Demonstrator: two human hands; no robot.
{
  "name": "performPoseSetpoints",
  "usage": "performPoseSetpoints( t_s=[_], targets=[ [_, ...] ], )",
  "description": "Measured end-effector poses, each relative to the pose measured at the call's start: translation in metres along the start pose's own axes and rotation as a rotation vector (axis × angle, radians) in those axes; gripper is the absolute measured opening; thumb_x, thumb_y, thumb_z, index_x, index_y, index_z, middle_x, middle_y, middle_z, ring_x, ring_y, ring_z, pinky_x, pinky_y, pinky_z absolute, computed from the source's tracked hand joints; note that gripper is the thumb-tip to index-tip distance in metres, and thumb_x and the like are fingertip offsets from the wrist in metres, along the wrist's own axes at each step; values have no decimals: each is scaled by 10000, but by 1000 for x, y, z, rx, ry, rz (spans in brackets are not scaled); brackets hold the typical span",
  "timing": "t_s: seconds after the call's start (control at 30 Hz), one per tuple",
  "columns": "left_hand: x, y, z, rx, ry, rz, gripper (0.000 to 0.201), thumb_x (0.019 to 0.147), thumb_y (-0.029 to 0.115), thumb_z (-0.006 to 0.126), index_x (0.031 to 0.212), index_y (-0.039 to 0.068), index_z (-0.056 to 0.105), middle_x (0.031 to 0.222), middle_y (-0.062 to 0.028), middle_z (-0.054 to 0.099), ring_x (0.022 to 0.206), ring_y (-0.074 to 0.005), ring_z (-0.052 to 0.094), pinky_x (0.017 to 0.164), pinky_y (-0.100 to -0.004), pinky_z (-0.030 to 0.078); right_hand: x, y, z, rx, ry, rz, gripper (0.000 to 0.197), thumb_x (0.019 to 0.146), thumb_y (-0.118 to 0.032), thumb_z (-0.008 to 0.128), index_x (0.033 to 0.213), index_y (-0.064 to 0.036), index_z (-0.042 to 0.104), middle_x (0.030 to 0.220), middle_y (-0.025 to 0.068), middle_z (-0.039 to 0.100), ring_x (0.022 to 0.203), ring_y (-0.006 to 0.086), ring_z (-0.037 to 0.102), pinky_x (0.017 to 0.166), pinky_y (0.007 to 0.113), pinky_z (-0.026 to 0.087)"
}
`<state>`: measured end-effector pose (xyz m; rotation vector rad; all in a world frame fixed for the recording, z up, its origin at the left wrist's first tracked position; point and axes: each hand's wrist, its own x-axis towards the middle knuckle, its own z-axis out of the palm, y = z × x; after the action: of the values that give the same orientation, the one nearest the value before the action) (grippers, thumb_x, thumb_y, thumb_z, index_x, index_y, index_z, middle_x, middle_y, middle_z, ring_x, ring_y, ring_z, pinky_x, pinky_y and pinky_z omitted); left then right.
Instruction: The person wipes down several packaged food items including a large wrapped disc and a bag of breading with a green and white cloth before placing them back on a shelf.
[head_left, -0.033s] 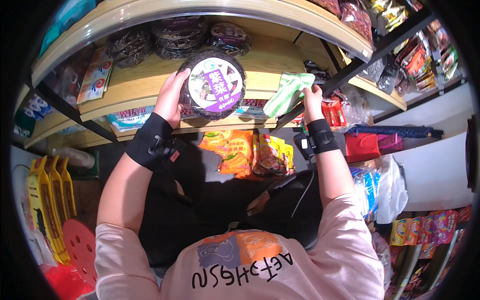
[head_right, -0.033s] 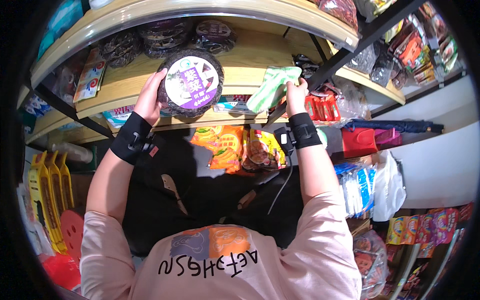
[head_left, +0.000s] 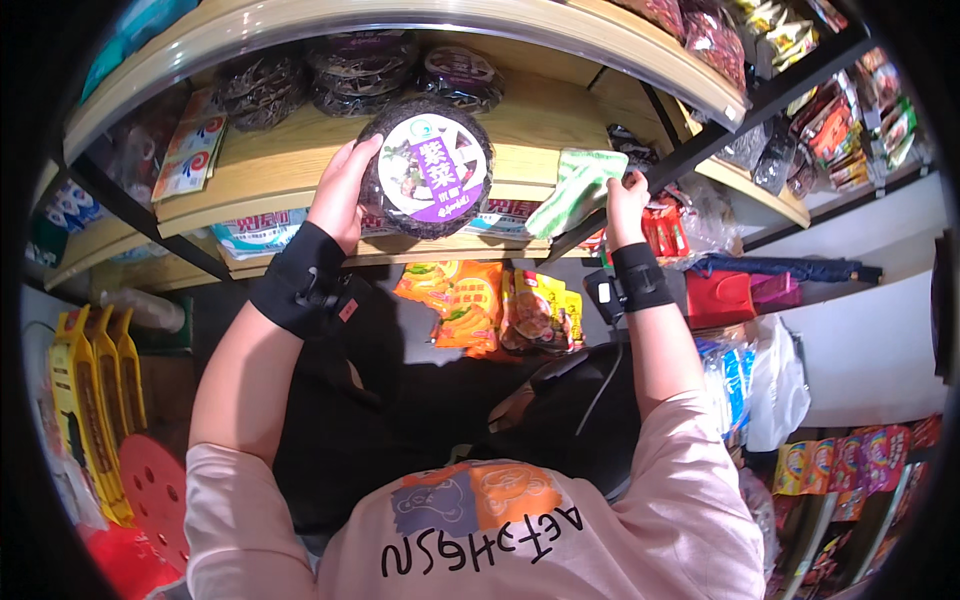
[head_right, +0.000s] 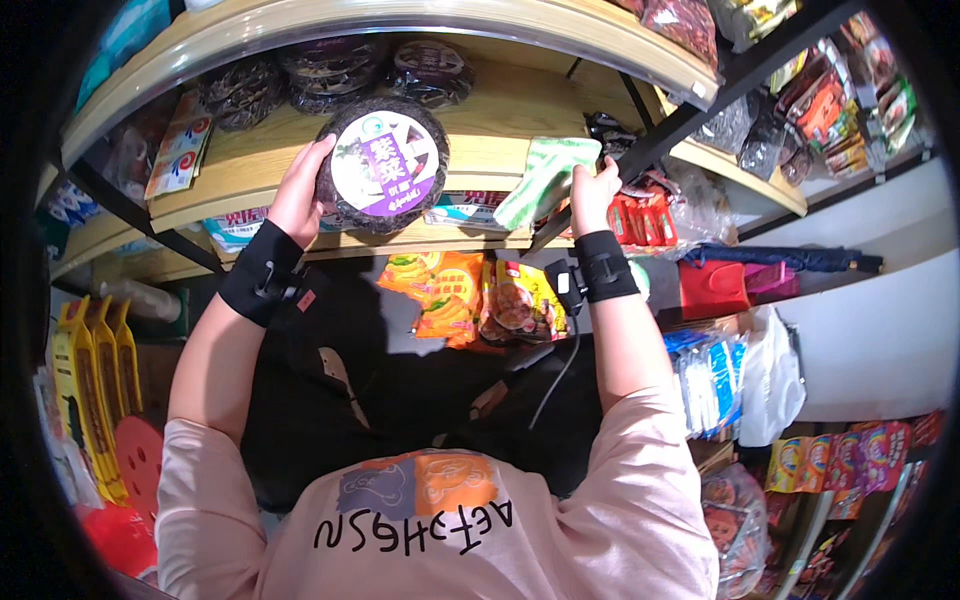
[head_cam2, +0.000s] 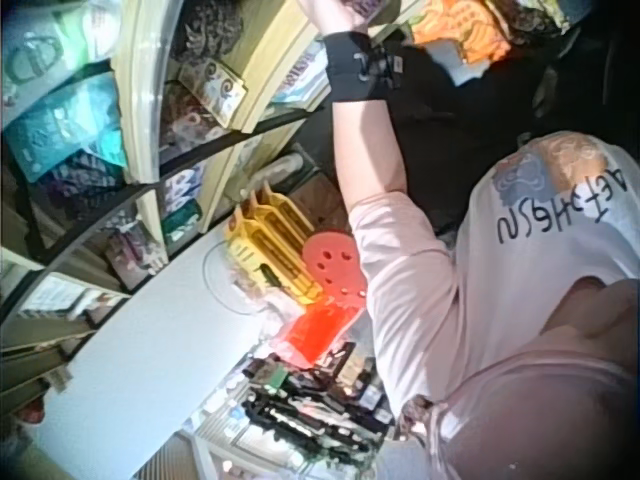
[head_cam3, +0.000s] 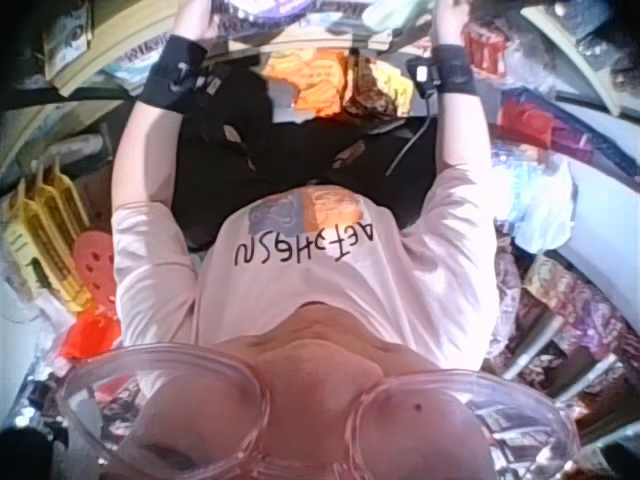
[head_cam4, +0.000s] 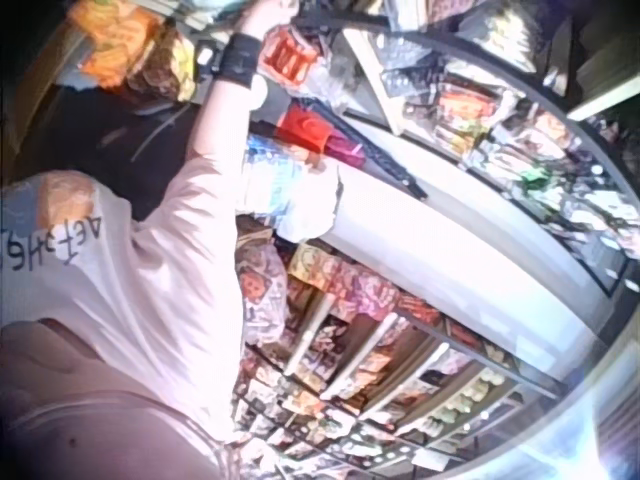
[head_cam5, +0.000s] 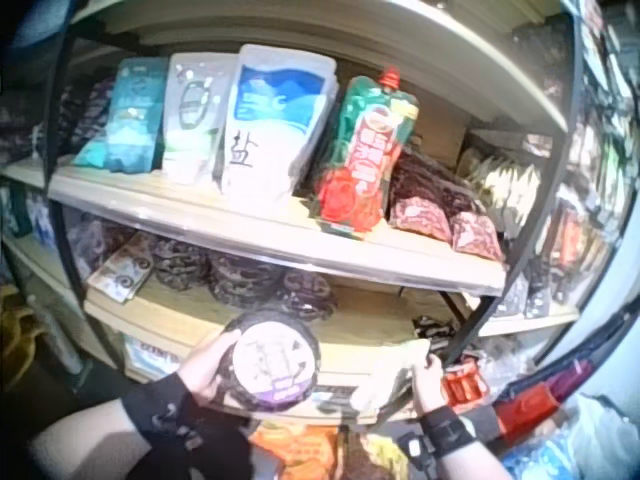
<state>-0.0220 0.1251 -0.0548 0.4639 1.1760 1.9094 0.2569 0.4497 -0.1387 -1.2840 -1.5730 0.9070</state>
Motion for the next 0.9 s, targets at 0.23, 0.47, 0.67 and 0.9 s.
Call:
performPoseSetpoints(
  t_s=[0.23,0.47,0.67,0.9],
  targets=[
    [-6,3,-15,-86,-23,-34,384,919,361,562,1168,71,530,1074,-35,628,960,-137,616,821,-315,507,-103,-91,30,-91,-351,-620,433,873,-131,540,1279,-21,440,1172,147,528,1028,238,517,896,352,429],
    [-13,1,-12,-82,-176,-109,425,941,376,513,1232,68,491,1096,-30,622,958,-127,625,704,-314,550,-187,-129,53,880,-1118,419,438,978,-243,474,1335,-11,370,1319,147,483,1195,266,504,1004,435,445],
    [-11,-1,-14,52,-94,-71,541,885,326,627,1291,35,418,980,-43,579,878,-119,575,804,-298,480,-173,-129,59,829,-1037,428,452,955,-268,518,1313,-21,394,1289,139,511,1140,244,552,942,397,494],
    [-9,-2,-16,204,-322,-50,697,911,276,570,1467,93,191,1259,-130,516,1150,-222,544,887,-307,482,-95,-137,91,786,-758,336,394,942,-316,539,1233,-61,463,1211,120,547,1039,280,595,799,414,564]
  ],
)
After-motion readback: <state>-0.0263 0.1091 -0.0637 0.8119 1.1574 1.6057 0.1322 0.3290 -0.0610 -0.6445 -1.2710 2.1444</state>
